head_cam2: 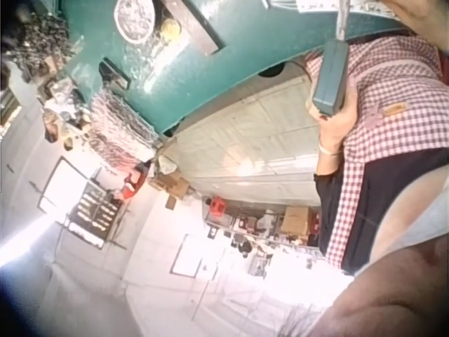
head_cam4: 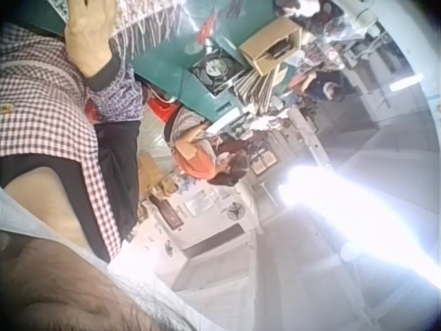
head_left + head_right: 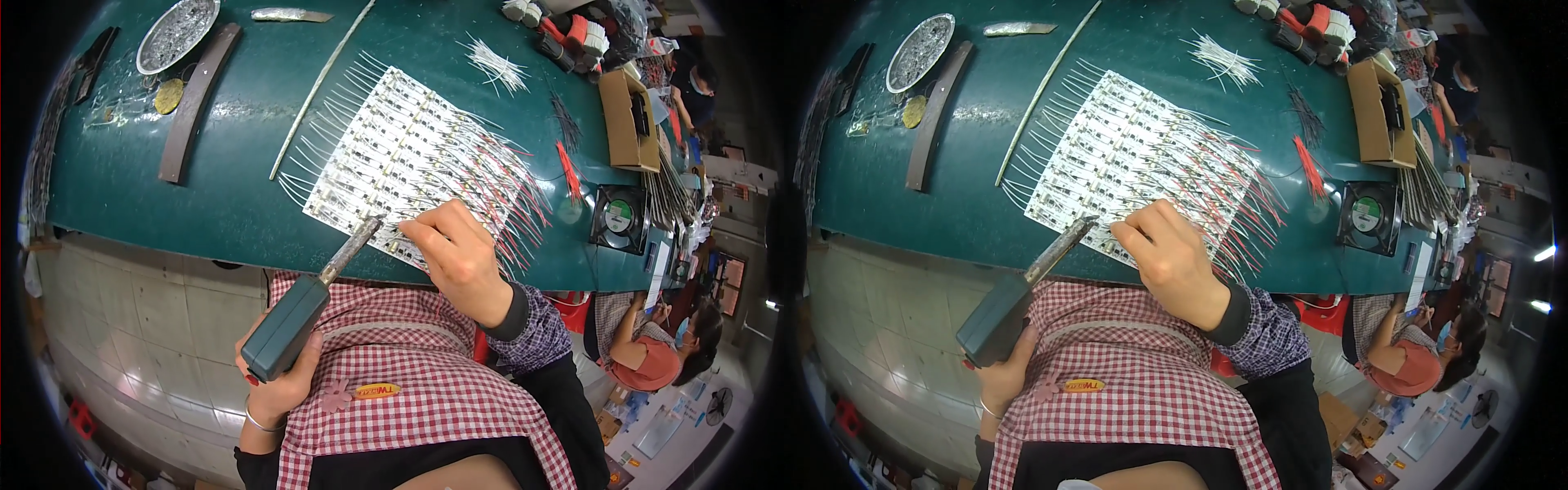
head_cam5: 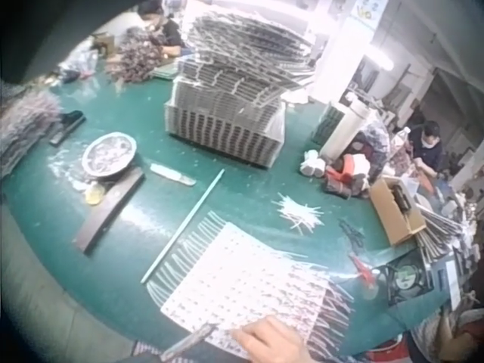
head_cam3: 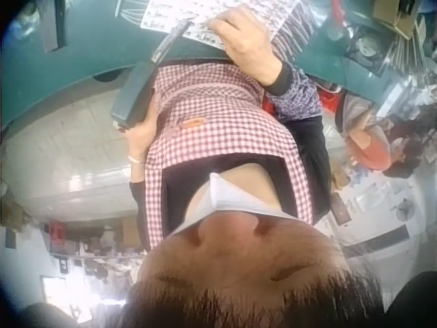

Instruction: The person solders wires onto a circuit board using a soldering tool, aligns the wires on the board with a metal rod, picks up wires by hand, and solders them onto the circuit board.

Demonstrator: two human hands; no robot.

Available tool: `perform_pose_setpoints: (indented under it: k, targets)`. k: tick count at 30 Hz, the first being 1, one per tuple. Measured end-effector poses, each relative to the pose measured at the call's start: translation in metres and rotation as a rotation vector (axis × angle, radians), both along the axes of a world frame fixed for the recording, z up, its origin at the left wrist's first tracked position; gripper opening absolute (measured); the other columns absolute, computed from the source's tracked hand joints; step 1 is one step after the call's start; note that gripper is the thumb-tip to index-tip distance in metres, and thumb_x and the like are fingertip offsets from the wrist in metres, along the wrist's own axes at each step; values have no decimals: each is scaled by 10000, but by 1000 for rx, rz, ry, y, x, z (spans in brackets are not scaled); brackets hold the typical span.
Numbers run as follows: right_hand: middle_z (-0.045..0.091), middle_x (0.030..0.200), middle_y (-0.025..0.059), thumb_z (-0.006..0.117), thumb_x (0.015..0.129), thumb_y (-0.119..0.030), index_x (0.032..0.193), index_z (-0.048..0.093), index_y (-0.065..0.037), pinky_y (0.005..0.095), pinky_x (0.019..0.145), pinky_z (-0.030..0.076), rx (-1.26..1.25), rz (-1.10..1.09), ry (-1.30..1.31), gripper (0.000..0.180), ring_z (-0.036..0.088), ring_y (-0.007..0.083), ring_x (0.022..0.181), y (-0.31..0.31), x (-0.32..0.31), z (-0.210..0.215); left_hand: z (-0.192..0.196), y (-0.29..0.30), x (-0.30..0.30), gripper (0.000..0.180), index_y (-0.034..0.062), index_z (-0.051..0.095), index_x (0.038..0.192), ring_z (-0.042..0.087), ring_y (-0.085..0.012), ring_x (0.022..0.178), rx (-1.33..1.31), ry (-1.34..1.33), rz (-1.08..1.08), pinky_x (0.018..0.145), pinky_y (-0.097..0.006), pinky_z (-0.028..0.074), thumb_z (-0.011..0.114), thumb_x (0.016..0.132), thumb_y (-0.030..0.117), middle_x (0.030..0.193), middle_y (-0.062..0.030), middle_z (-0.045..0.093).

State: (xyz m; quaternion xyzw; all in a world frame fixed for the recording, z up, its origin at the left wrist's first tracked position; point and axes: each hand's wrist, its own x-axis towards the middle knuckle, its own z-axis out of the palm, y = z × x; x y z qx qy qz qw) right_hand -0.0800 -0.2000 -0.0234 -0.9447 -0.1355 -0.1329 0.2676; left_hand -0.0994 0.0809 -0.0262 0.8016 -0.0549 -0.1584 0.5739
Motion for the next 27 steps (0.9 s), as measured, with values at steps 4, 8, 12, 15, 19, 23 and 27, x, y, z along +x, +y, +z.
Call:
perform_pose_setpoints:
  k: [4, 8, 12, 15, 19, 23, 27]
  targets:
    - [613, 829, 95, 689, 687, 104, 961, 703, 6, 338, 621, 480, 10, -1, -4, 291, 586, 249, 744, 1, -1, 0, -2, 1, -2, 236, -55, 711, 991, 691, -225, 716, 24, -28, -17, 620, -304, 528, 769, 784, 42, 868, -152, 694]
    - [614, 842, 96, 690, 673, 101, 955, 702, 8, 339, 622, 483, -10, -1, -6, 298, 588, 248, 746, 2, -2, -3, -2, 1, -4, 227, -56, 708, 978, 684, -224, 707, 9, -16, -8, 616, -304, 524, 767, 778, 34, 862, -148, 690]
    - [614, 854, 96, 686, 667, 103, 956, 702, 11, 341, 620, 489, -29, 2, -2, 304, 593, 248, 754, 1, -2, -3, -3, 0, -3, 210, -53, 705, 957, 672, -221, 697, 0, -53, -36, 605, -306, 517, 762, 769, 22, 863, -143, 681]
    - [613, 860, 97, 681, 666, 103, 960, 701, 11, 341, 619, 493, -37, 5, 5, 308, 595, 248, 759, 1, -2, -3, -4, -2, -2, 205, -48, 705, 950, 668, -226, 690, -7, -68, -51, 599, -308, 513, 759, 762, 15, 861, -139, 676]
    - [613, 877, 99, 669, 671, 110, 977, 698, 8, 339, 614, 496, -41, 10, 22, 324, 596, 245, 763, 1, -2, -3, -4, -4, 0, 185, -38, 699, 919, 659, -239, 669, 25, -116, -93, 587, -315, 509, 758, 750, 7, 846, -134, 668]
    - [612, 884, 99, 661, 665, 117, 987, 694, 6, 336, 611, 497, -51, 11, 23, 343, 596, 244, 765, 2, -2, -3, -4, -5, -1, 166, -32, 689, 888, 654, -247, 658, 37, -92, -85, 580, -318, 507, 759, 742, 4, 840, -136, 664]
    - [609, 882, 100, 650, 658, 123, 987, 690, 6, 340, 605, 494, -60, 13, 14, 351, 589, 245, 758, 2, -2, -3, -7, -3, -4, 168, -38, 683, 879, 660, -256, 664, 46, -112, -92, 594, -326, 517, 760, 735, 2, 831, -143, 666]
